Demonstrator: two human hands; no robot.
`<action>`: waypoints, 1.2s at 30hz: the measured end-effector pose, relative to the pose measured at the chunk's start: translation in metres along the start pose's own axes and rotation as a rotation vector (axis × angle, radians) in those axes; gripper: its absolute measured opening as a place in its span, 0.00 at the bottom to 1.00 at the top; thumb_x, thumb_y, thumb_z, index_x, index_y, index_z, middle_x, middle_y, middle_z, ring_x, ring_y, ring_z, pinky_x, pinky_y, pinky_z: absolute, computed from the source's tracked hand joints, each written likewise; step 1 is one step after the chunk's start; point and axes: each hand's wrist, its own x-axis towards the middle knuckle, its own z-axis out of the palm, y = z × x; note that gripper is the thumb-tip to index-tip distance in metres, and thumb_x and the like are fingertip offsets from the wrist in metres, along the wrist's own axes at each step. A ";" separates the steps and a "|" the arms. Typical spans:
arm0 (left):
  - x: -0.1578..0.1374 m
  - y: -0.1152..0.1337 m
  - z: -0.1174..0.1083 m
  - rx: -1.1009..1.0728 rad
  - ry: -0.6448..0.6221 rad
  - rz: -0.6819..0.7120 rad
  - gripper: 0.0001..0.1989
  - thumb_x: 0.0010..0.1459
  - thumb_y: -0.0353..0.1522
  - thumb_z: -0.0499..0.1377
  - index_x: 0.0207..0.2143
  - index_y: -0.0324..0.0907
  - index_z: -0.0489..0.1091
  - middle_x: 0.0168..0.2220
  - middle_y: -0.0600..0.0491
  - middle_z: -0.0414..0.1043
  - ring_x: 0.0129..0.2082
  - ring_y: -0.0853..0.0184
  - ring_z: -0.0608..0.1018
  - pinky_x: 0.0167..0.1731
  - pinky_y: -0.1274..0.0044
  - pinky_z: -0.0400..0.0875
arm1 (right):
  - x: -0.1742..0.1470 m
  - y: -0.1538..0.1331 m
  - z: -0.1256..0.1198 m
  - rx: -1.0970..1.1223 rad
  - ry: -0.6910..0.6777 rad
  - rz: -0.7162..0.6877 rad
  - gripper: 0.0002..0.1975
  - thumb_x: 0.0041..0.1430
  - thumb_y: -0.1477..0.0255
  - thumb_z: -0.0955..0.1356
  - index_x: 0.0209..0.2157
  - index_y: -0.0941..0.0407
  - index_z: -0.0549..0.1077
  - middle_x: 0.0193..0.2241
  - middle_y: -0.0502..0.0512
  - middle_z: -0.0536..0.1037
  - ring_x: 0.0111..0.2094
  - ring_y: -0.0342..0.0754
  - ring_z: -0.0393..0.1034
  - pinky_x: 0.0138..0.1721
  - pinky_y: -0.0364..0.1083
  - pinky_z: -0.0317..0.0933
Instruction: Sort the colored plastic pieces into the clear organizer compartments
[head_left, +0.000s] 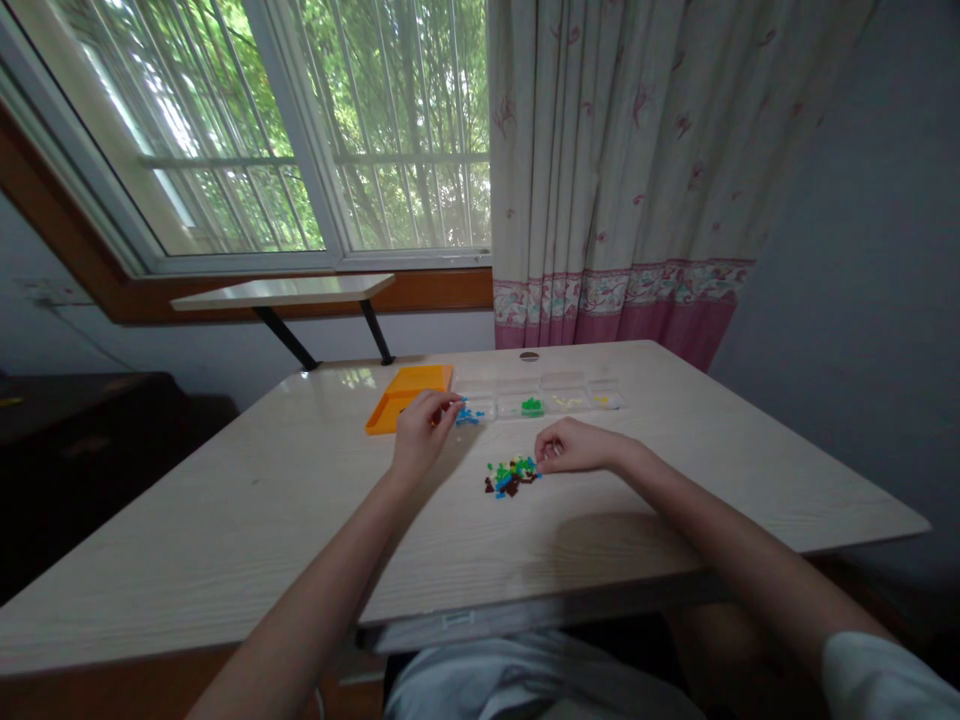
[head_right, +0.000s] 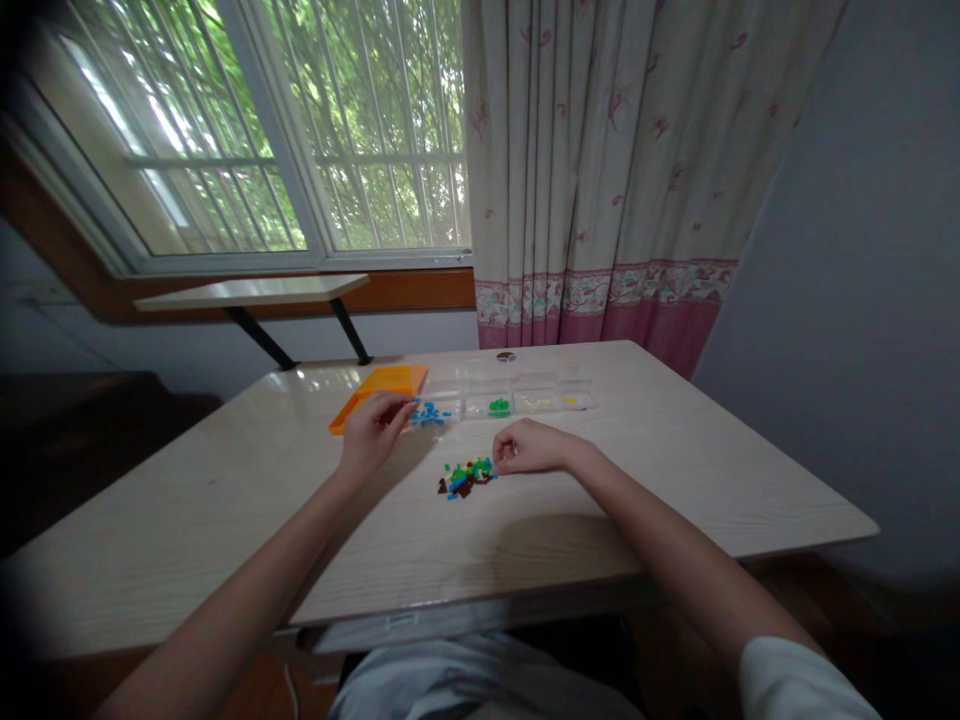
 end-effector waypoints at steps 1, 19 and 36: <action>0.000 0.001 0.000 0.000 0.011 0.002 0.09 0.55 0.35 0.54 0.31 0.39 0.69 0.26 0.54 0.66 0.23 0.74 0.66 0.25 0.82 0.61 | 0.001 0.000 0.001 0.006 -0.009 -0.005 0.07 0.47 0.70 0.68 0.27 0.59 0.74 0.19 0.47 0.69 0.21 0.38 0.60 0.22 0.37 0.53; -0.001 -0.013 0.007 0.123 0.004 -0.087 0.11 0.55 0.36 0.53 0.32 0.39 0.71 0.28 0.52 0.68 0.24 0.72 0.68 0.26 0.80 0.62 | 0.003 -0.003 0.003 0.004 -0.016 0.022 0.07 0.48 0.73 0.65 0.30 0.61 0.73 0.20 0.48 0.69 0.22 0.38 0.60 0.24 0.37 0.52; -0.007 -0.033 0.022 0.098 -0.158 -0.219 0.14 0.54 0.35 0.52 0.37 0.38 0.73 0.31 0.50 0.74 0.28 0.69 0.71 0.31 0.78 0.64 | 0.007 -0.012 0.009 0.034 0.263 0.010 0.06 0.50 0.73 0.65 0.28 0.60 0.72 0.19 0.47 0.65 0.21 0.38 0.57 0.23 0.37 0.50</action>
